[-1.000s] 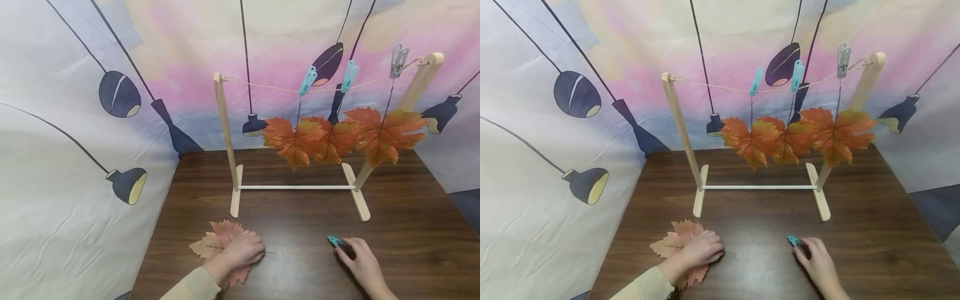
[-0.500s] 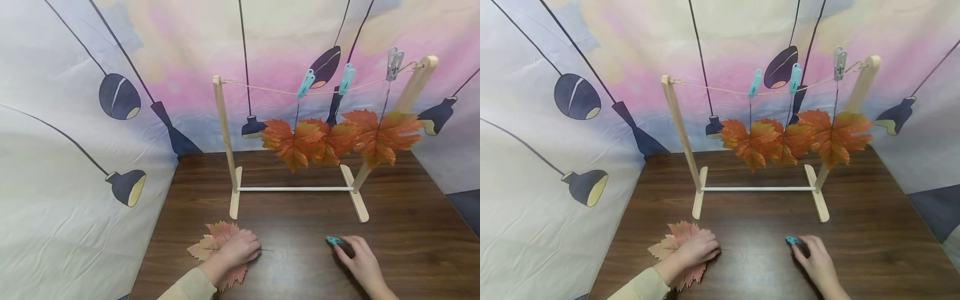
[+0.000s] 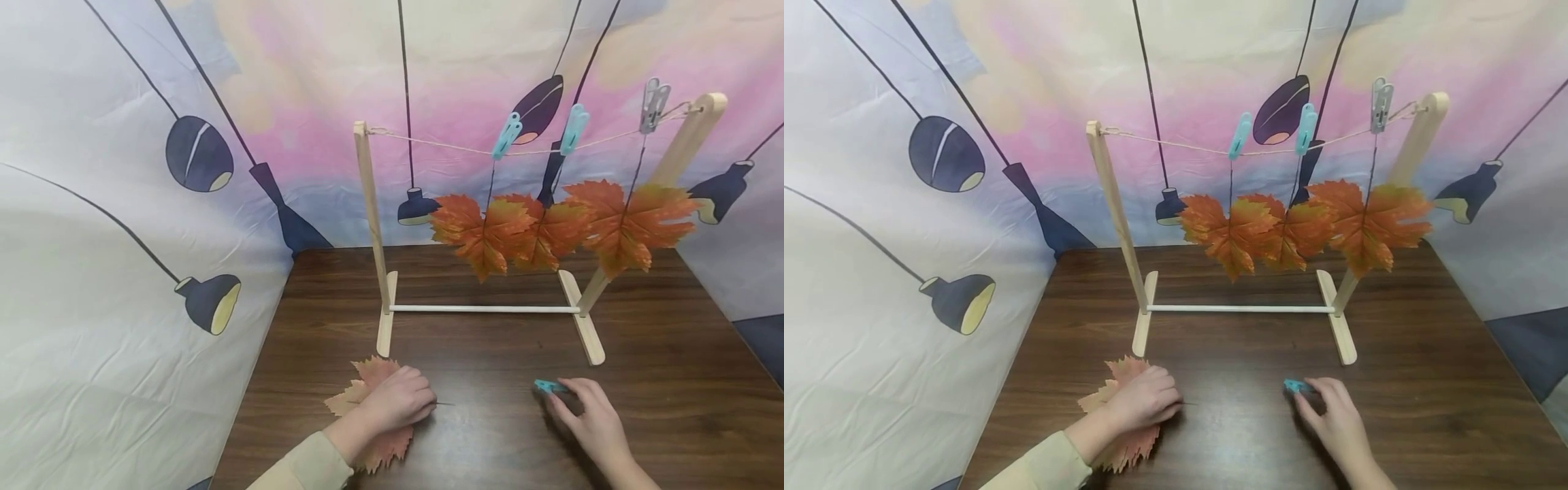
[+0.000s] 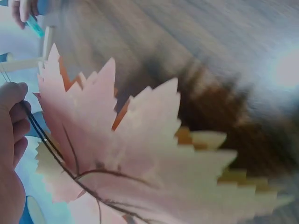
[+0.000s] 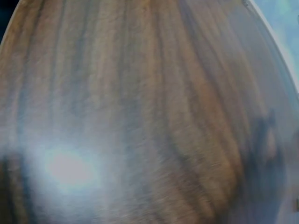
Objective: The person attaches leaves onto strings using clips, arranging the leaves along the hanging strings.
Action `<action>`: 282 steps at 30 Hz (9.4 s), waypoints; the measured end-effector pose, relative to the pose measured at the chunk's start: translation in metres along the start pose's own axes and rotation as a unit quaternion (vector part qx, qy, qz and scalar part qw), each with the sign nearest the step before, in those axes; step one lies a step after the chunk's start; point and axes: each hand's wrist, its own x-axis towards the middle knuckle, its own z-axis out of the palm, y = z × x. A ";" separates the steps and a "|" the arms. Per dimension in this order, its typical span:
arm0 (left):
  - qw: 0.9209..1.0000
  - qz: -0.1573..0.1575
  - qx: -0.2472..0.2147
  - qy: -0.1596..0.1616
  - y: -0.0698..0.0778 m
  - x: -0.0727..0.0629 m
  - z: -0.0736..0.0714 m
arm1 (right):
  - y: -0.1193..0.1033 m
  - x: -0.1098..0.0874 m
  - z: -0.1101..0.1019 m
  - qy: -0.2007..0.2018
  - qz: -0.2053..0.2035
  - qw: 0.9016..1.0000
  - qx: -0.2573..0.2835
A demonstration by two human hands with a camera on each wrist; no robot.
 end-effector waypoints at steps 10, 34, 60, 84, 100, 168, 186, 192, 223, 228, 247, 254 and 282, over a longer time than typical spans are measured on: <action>0.999 0.010 -0.008 0.042 -0.001 0.018 -0.019 | -0.007 0.015 -0.004 0.000 0.002 1.000 0.016; 0.995 0.013 -0.100 -0.021 -0.011 0.016 -0.053 | -0.031 0.045 -0.011 0.042 -0.045 0.995 0.078; 0.889 -0.200 -0.408 0.051 -0.025 0.017 -0.087 | -0.041 0.065 -0.014 0.088 -0.070 0.989 0.100; 0.830 -0.199 -0.518 -0.058 -0.021 0.018 -0.087 | -0.055 0.064 -0.014 0.081 -0.076 0.989 0.095; 0.793 -0.252 -0.546 -0.098 -0.010 0.014 -0.078 | -0.055 0.051 -0.010 0.045 -0.079 0.988 0.123; 0.754 -0.420 -0.490 -0.120 -0.028 -0.015 -0.084 | -0.041 0.027 -0.016 0.012 -0.009 0.994 0.112; 0.747 -0.439 -0.482 -0.130 -0.039 -0.052 -0.051 | -0.040 0.025 -0.015 -0.009 0.005 0.993 0.113; 0.742 -0.442 -0.484 -0.144 -0.040 -0.054 -0.049 | -0.039 0.024 -0.016 -0.019 0.012 0.994 0.110; 0.747 -0.425 -0.491 -0.141 -0.040 -0.053 -0.050 | -0.035 0.018 -0.016 -0.028 0.012 0.993 0.115; 0.758 -0.433 -0.475 -0.111 -0.039 -0.049 -0.055 | -0.036 0.021 -0.015 -0.018 0.006 0.993 0.116; 0.737 -0.456 -0.498 -0.027 -0.045 -0.042 -0.078 | -0.047 0.057 -0.004 0.051 -0.084 0.984 0.150; 0.744 -0.461 -0.483 -0.018 -0.048 -0.045 -0.087 | -0.063 0.071 -0.004 0.060 -0.093 0.981 0.159; 0.809 -0.481 -0.307 -0.139 -0.059 -0.085 -0.064 | -0.043 0.039 -0.006 -0.007 -0.036 0.989 0.142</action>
